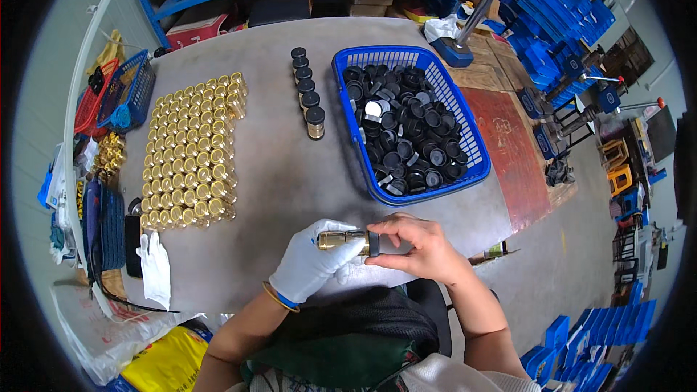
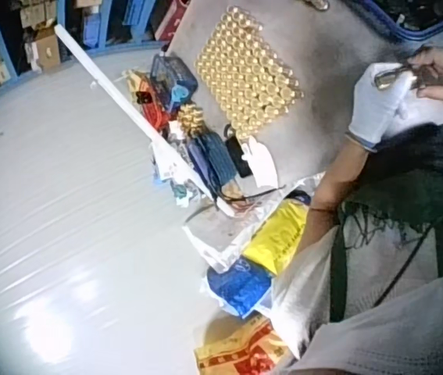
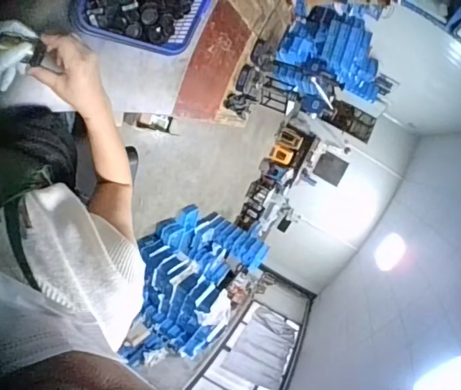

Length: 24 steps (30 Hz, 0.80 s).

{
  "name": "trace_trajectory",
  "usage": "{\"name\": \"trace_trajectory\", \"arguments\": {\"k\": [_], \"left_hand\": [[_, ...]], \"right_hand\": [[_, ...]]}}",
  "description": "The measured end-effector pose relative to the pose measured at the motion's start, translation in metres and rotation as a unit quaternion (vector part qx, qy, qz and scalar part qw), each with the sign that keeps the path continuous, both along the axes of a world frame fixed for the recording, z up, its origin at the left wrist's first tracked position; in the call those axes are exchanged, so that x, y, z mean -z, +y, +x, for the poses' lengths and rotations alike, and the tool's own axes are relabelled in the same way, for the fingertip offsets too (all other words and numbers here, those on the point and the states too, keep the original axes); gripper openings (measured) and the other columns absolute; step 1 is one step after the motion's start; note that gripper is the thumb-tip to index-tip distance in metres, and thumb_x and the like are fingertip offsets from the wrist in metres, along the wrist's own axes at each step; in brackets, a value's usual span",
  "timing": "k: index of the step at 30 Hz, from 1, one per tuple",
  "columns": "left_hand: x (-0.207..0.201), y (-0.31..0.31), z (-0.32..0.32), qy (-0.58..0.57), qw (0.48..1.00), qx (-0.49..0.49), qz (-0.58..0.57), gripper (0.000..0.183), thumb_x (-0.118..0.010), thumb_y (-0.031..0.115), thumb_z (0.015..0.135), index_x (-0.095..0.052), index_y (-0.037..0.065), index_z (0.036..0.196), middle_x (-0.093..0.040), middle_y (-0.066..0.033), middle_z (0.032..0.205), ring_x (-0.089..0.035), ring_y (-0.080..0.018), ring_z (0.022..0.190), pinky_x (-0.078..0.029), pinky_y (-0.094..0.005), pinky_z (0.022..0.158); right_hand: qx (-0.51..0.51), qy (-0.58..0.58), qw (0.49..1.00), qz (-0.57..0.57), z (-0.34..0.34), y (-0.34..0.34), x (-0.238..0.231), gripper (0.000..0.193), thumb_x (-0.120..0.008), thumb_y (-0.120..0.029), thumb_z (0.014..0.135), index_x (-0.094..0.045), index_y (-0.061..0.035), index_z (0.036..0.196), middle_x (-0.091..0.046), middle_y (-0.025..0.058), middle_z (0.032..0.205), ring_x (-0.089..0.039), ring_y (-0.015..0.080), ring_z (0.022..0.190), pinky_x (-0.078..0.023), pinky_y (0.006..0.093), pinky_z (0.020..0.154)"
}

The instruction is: Assembling small gold-colored mechanical components with black plastic caps at a workbench.

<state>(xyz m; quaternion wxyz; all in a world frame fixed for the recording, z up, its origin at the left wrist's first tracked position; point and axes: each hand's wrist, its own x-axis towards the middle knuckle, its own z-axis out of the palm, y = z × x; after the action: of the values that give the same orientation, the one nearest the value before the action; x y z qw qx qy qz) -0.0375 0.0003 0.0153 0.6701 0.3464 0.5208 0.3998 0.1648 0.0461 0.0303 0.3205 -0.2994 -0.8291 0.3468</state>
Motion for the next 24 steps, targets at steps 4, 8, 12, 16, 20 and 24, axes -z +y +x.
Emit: {"name": "trace_trajectory", "arguments": {"k": [4,8,12,16,20,24], "left_hand": [[0.014,-0.007,0.003,0.096,0.954,0.013,0.285,0.027,-0.071,0.006,0.081,-0.059,0.002,0.104,-0.066,-0.0071,0.081,-0.061,-0.0102,0.060,-0.048,-0.0249,0.051],[0.009,-0.009,0.004,0.062,0.982,0.031,0.178,0.030,-0.073,0.006,0.079,-0.059,0.002,0.106,-0.067,-0.0065,0.085,-0.064,-0.0110,0.065,-0.052,-0.0259,0.058],[-0.004,-0.005,0.002,0.034,0.996,0.036,0.078,0.030,-0.075,0.012,0.078,-0.061,0.002,0.104,-0.068,-0.0063,0.085,-0.065,-0.0126,0.067,-0.053,-0.0273,0.061],[0.001,-0.008,0.000,0.261,0.892,0.076,0.362,0.036,-0.082,0.018,0.068,-0.065,0.003,0.097,-0.069,-0.0086,0.087,-0.067,-0.0190,0.077,-0.054,-0.0322,0.070],[0.000,-0.009,0.002,0.230,0.928,0.036,0.291,0.046,-0.084,0.018,0.064,-0.063,0.004,0.102,-0.068,-0.0128,0.091,-0.067,-0.0265,0.081,-0.053,-0.0354,0.074],[-0.002,0.003,0.001,0.348,0.815,-0.014,0.463,0.050,-0.083,0.017,0.064,-0.061,0.004,0.108,-0.068,-0.0130,0.094,-0.066,-0.0229,0.081,-0.052,-0.0343,0.076]], "right_hand": [[0.031,0.098,0.937,-0.335,0.008,-0.004,0.024,0.026,-0.075,-0.016,0.081,-0.065,0.0001,0.100,-0.066,0.0047,0.083,-0.052,0.0096,0.062,-0.046,0.0241,0.061],[-0.019,0.042,0.968,-0.246,0.003,0.002,0.028,0.029,-0.064,-0.027,0.089,-0.064,0.0006,0.097,-0.063,0.0065,0.070,-0.054,0.0101,0.057,-0.044,0.0272,0.055],[0.053,0.067,0.980,0.182,-0.007,0.004,0.005,0.049,-0.048,-0.041,0.097,-0.065,0.0001,0.078,-0.059,0.0075,0.060,-0.056,0.0145,0.055,-0.044,0.0316,0.056],[-0.045,-0.042,0.921,-0.384,0.007,0.010,0.004,0.046,-0.048,-0.040,0.097,-0.065,-0.0002,0.081,-0.061,0.0084,0.063,-0.059,0.0174,0.062,-0.048,0.0339,0.061],[0.139,-0.132,0.978,0.077,-0.001,0.059,0.000,0.025,-0.059,-0.028,0.089,-0.067,-0.0040,0.087,-0.066,0.0156,0.076,-0.064,0.0308,0.067,-0.051,0.0397,0.066],[0.195,-0.270,0.922,0.199,0.025,0.116,0.042,0.023,-0.067,-0.022,0.079,-0.064,-0.0040,0.093,-0.064,0.0188,0.079,-0.063,0.0364,0.073,-0.050,0.0438,0.067]]}}
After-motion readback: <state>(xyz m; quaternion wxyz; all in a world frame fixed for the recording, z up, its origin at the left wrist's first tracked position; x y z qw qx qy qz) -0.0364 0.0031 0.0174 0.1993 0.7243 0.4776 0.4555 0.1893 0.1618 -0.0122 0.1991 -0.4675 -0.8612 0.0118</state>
